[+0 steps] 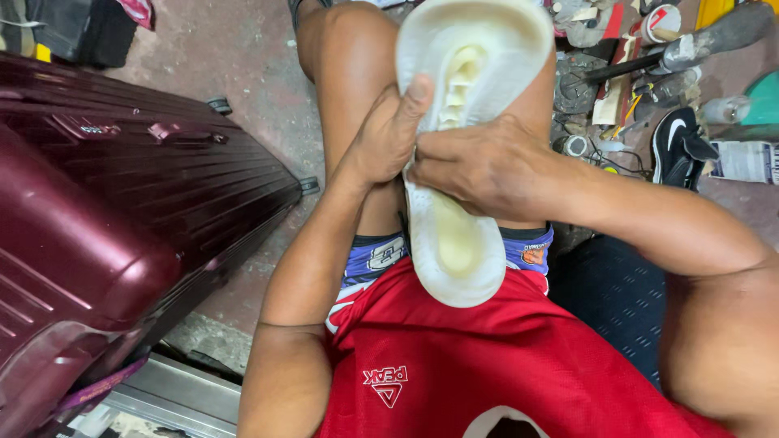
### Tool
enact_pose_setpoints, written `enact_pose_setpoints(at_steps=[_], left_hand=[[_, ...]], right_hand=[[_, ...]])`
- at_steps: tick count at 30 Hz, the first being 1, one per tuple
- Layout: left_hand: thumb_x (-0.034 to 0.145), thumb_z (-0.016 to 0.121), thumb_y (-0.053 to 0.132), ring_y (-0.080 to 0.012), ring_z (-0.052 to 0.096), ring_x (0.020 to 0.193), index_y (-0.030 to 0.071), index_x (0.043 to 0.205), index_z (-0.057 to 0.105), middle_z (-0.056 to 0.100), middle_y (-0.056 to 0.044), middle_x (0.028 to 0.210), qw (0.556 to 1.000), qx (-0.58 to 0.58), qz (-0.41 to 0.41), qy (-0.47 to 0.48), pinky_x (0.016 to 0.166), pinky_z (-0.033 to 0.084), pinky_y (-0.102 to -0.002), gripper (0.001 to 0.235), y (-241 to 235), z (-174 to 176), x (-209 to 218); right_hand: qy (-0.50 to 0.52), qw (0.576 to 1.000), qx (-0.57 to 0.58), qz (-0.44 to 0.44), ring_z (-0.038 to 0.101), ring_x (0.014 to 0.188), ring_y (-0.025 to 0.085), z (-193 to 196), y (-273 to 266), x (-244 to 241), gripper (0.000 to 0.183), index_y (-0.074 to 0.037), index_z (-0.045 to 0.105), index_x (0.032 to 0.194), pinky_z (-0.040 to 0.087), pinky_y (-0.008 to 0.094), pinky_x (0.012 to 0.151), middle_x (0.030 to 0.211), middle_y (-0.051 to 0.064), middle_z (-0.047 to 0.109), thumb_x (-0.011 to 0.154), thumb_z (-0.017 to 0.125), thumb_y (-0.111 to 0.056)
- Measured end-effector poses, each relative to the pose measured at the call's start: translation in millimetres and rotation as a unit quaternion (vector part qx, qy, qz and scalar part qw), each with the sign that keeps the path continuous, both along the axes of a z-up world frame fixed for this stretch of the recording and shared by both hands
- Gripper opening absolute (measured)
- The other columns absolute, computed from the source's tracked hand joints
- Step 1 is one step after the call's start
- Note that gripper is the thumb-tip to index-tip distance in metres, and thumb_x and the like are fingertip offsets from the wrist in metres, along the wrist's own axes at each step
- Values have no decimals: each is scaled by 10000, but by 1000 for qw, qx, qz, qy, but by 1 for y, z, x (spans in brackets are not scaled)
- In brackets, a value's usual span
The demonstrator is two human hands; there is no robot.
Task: The person cleans the sole of a sneaker using a white cloth, then uses scissors to trim or scrape material from the sole. The person continues to wipe the sole and briefly handles a second sneaker.
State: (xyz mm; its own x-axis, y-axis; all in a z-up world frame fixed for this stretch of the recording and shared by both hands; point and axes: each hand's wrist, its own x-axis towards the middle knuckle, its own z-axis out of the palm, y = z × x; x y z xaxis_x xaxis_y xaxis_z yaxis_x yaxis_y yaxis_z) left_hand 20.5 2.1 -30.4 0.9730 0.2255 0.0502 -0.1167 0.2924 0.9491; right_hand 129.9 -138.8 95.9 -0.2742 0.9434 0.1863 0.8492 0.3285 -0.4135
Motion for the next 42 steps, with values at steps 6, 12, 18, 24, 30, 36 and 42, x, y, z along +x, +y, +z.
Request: enact_pose_setpoints(at_steps=[6,12,18,24,30,36,42], left_hand=[[1057,358,670,-149,703,1045,-49,1210,707,768,-125,1111,997,29,-68,4,994,553,-299,814,3,35,15],[1045,344,670,-166,707,998,-62,1178,732,777,-128,1065,998,24,-41,29,933,556,-308,839,-4,46,32],[1010,323,720,-174,686,788,-67,998,774,718,-158,798,965,216,-41,144,790,547,-300,907,-13,58,37],[960,370,738,-130,668,887,-32,1138,770,760,-79,942,987,68,-119,82,802,550,-276,886,-12,68,39],[982,453,716,-132,684,1082,-25,1292,682,747,-94,1181,983,-21,-176,36,935,545,-247,835,-3,66,44],[970,518,645,-144,707,1042,-45,1321,674,760,-127,1178,969,-62,-237,45,937,566,-262,789,9,65,52],[1021,571,572,-132,684,1076,-42,1374,651,732,-116,1222,968,-103,-229,24,966,554,-260,714,6,57,50]], right_hand=[[-21,999,-2,37,694,791,236,8,-10,1,257,-111,714,1001,469,497,612,881,41,608,746,691,-121],[195,964,-175,39,695,742,222,27,-26,-7,60,-123,711,978,556,346,606,885,20,651,938,723,-167],[26,994,-55,-95,682,778,293,20,-34,0,133,-43,728,999,527,414,590,882,87,639,916,731,-147],[172,976,-130,35,708,808,229,26,-42,-6,85,-91,718,1022,557,355,659,937,46,662,942,705,-119],[82,994,-19,-70,689,839,231,22,-49,2,206,-90,732,1073,551,356,671,975,38,669,870,703,-91],[-134,985,52,-97,655,768,193,-7,-22,-9,253,-84,737,1129,497,376,592,877,32,575,883,780,-131],[-16,998,-30,-60,666,842,246,5,-23,-1,220,-104,686,1054,516,406,657,917,57,558,842,742,-121]])
